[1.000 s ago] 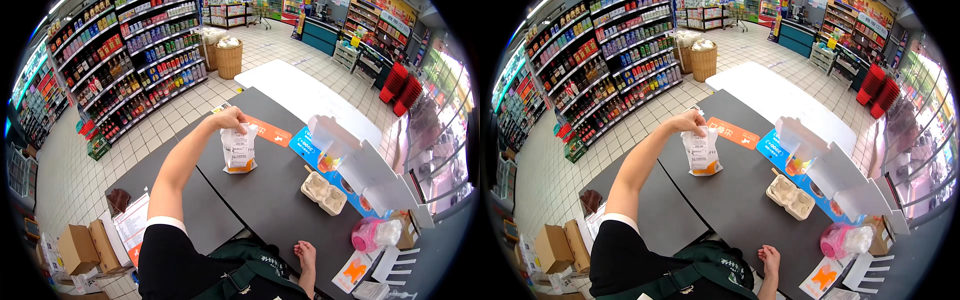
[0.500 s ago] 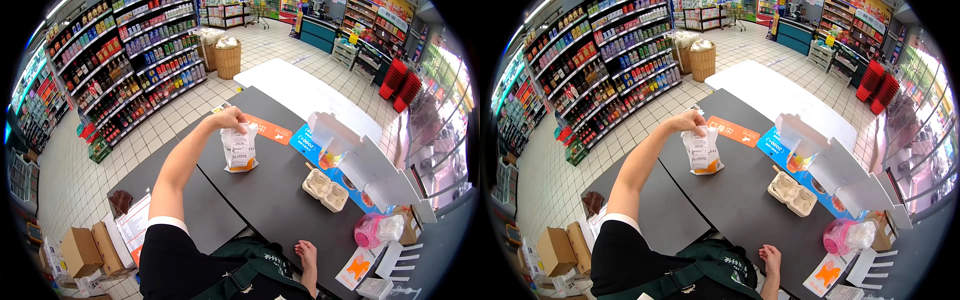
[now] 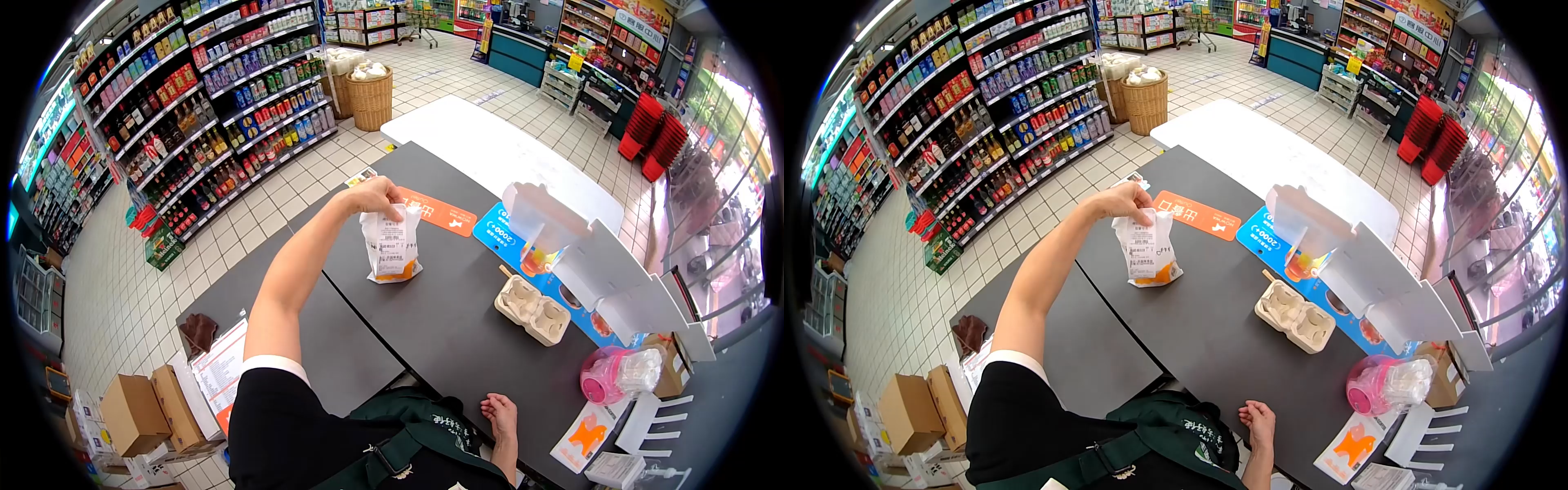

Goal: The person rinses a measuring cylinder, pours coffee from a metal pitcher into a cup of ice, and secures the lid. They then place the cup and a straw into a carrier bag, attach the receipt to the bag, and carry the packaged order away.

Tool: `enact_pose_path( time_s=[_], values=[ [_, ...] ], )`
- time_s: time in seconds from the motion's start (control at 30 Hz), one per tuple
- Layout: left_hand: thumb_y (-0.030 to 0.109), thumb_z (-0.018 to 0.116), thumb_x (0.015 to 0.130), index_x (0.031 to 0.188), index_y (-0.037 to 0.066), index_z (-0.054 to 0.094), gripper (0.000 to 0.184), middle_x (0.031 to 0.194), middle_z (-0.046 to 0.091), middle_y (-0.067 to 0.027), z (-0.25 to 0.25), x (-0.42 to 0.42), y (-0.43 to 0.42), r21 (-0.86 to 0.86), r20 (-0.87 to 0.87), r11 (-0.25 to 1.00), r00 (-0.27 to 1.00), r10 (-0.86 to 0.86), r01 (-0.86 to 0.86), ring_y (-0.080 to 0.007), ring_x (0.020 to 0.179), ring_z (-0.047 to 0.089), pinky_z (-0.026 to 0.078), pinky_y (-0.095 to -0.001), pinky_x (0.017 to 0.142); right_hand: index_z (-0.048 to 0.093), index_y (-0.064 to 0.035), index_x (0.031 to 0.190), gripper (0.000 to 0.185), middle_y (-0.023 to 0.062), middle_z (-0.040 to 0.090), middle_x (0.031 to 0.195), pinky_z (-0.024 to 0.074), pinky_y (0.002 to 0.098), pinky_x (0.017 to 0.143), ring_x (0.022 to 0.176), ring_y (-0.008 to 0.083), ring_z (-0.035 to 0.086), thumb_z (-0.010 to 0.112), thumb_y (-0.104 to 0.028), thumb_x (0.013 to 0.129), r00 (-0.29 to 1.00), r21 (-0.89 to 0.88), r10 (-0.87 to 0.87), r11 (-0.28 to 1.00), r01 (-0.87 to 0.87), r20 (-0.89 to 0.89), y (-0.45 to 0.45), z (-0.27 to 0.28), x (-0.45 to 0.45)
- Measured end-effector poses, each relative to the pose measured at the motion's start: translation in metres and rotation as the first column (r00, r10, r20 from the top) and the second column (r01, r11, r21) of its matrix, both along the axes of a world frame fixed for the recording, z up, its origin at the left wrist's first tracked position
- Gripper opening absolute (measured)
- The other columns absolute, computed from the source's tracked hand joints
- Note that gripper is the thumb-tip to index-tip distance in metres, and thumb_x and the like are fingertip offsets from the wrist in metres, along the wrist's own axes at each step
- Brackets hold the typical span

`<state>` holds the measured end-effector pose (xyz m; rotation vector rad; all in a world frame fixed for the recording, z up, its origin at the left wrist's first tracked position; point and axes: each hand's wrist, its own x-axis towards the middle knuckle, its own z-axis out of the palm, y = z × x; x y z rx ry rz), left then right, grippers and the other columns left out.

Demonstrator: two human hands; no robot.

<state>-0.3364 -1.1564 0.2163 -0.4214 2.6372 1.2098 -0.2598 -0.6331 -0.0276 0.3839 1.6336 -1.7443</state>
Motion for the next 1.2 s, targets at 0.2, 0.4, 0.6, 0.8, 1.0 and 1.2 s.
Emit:
enact_pose_path(
  time_s=[0.2, 0.4, 0.6, 0.8, 1.0, 1.2],
  values=[
    [0.021, 0.073, 0.075, 0.090, -0.001, 0.064, 0.027, 0.079, 0.065, -0.0084, -0.007, -0.002, -0.021, 0.274, -0.092, 0.892, 0.914, 0.396, -0.359, -0.0143, 0.074, 0.062, 0.049, -0.0271, 0.066, 0.059, -0.0028, 0.096, 0.012, 0.0075, 0.063, 0.077, 0.0490, 0.0255, 0.063, 0.066, 0.0140, 0.059, 0.053, -0.010, 0.090, 1.000, -0.014, 0.001, 1.000, -0.001, 0.000, 0.000, -0.003, 0.000],
    [0.018, 0.063, 0.085, 0.102, -0.002, 0.055, 0.028, 0.095, 0.063, -0.0144, -0.007, 0.005, -0.009, 0.905, -0.036, 0.304, 0.660, 0.750, -0.296, -0.0218, 0.090, 0.061, 0.049, -0.0340, 0.081, 0.059, -0.0023, 0.097, 0.013, 0.0077, 0.063, 0.077, 0.0486, 0.0256, 0.063, 0.067, 0.0145, 0.059, 0.052, -0.011, 0.090, 1.000, -0.014, 0.000, 1.000, 0.000, 0.000, 0.000, -0.003, 0.000],
    [0.014, 0.056, 0.089, 0.112, -0.005, 0.047, 0.031, 0.110, 0.056, -0.0169, -0.027, -0.031, -0.005, 0.991, 0.014, -0.058, 0.342, 0.940, 0.120, -0.0269, 0.105, 0.056, 0.044, -0.0377, 0.093, 0.059, -0.0020, 0.098, 0.014, 0.0084, 0.062, 0.079, 0.0490, 0.0262, 0.065, 0.068, 0.0150, 0.059, 0.053, -0.011, 0.090, 1.000, -0.007, 0.028, 1.000, -0.028, -0.006, -0.008, -0.005, -0.006],
    [0.018, 0.057, 0.088, 0.120, -0.003, 0.045, 0.040, 0.124, 0.048, -0.0150, -0.050, -0.069, -0.028, 0.961, 0.168, -0.193, 0.137, 0.976, 0.200, -0.0268, 0.118, 0.046, 0.035, -0.0397, 0.103, 0.059, -0.0006, 0.098, 0.013, 0.0091, 0.063, 0.079, 0.0497, 0.0249, 0.064, 0.068, 0.0145, 0.060, 0.052, -0.009, 0.090, 1.000, -0.021, 0.003, 1.000, -0.003, -0.012, -0.008, -0.008, -0.003],
    [0.033, 0.060, 0.085, 0.132, 0.000, 0.037, 0.062, 0.138, 0.037, -0.0181, -0.055, -0.076, -0.041, 0.974, 0.174, -0.194, 0.167, 0.970, 0.112, -0.0291, 0.130, 0.033, 0.015, -0.0408, 0.112, 0.058, -0.0009, 0.098, 0.013, 0.0095, 0.062, 0.079, 0.0504, 0.0279, 0.066, 0.069, 0.0170, 0.061, 0.053, -0.010, 0.090, 0.999, -0.068, -0.052, 0.996, 0.052, -0.006, -0.001, -0.010, 0.006],
    [0.035, 0.062, 0.084, 0.134, -0.001, 0.034, 0.068, 0.134, 0.039, -0.0162, -0.053, -0.068, -0.044, 0.973, 0.228, -0.220, 0.146, 0.963, -0.070, -0.0251, 0.122, 0.040, 0.028, -0.0377, 0.104, 0.058, -0.0002, 0.098, 0.013, 0.0102, 0.062, 0.078, 0.0507, 0.0288, 0.066, 0.069, 0.0177, 0.061, 0.053, -0.010, 0.090, 0.998, -0.075, -0.056, 0.996, 0.056, 0.003, 0.001, -0.008, 0.006]
  ],
)
